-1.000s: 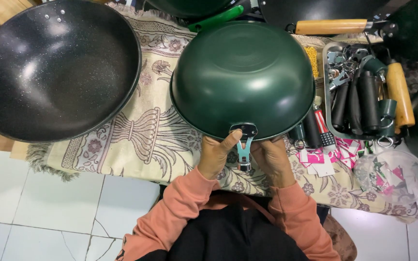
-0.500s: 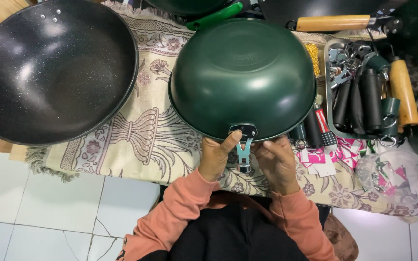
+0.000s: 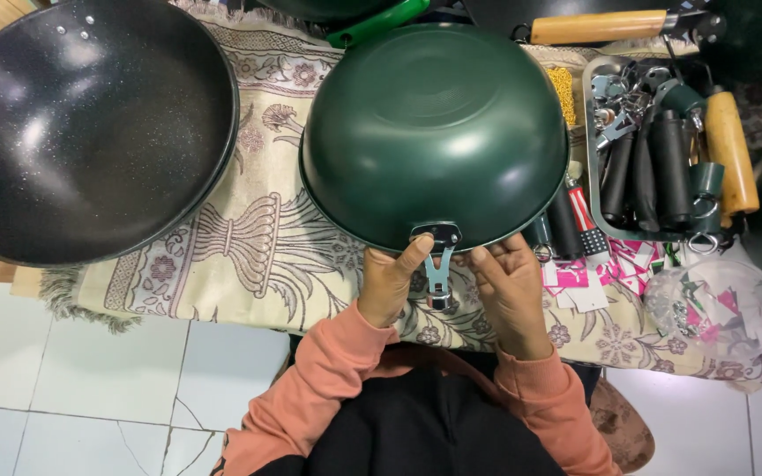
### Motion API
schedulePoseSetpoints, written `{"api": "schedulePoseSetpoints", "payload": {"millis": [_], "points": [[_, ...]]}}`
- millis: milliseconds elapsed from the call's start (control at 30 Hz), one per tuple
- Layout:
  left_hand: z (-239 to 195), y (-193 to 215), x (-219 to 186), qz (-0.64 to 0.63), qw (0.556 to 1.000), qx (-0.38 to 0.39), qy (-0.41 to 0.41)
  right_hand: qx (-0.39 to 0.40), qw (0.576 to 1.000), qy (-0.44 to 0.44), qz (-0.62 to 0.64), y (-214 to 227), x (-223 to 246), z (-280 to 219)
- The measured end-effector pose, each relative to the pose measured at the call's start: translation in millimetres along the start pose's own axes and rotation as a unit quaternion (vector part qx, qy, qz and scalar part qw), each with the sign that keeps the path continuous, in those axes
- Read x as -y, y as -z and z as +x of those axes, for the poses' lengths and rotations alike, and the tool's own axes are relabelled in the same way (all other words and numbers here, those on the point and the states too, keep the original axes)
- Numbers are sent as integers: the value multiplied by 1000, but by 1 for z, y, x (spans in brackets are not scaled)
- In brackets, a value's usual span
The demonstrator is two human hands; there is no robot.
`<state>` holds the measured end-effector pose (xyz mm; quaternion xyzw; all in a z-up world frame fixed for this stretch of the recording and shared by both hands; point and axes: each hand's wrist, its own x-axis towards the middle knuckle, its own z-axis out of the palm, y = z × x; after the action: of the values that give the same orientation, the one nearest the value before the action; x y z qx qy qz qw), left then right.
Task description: Assembling a handle onto a wok by aligning the bracket and sliding the grip into place.
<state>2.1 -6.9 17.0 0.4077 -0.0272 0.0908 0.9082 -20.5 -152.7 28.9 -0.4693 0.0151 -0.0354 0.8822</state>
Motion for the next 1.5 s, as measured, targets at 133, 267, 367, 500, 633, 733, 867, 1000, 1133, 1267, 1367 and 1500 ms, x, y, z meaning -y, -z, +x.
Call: {"api": "schedulePoseSetpoints", "payload": {"millis": [133,267,367,500,633,733,867,1000,1133,1267,1367,1500], "points": [[-3,18,28,-8,1000,-13,10,-5,998,-4,-60,12,15,0],[-1,6,12,-2,999,35,-10,2,937,63,-343,22,53,-3],[-4,6,16,-8,999,42,-12,-18,851,156,-500,43,70,-4],[-4,12,23,-5,999,46,-12,-14,731,238,-639,60,74,-10],[-8,15,24,18,999,51,1,12,684,242,-688,68,61,-14],[-8,24,32,8,999,42,-5,38,646,234,-725,76,49,-15],[-6,31,38,10,999,38,-7,63,599,255,-756,72,40,-16],[-9,1,2,15,999,43,-5,54,550,283,-784,75,30,-15],[-11,24,33,7,999,38,-6,46,534,290,-793,74,29,-14],[-8,23,27,16,999,43,-10,48,520,285,-804,79,28,-13],[-8,21,26,17,999,42,-4,56,532,277,-798,77,28,-14],[-3,26,15,24,999,48,-4,53,530,266,-803,77,25,-16]]}}
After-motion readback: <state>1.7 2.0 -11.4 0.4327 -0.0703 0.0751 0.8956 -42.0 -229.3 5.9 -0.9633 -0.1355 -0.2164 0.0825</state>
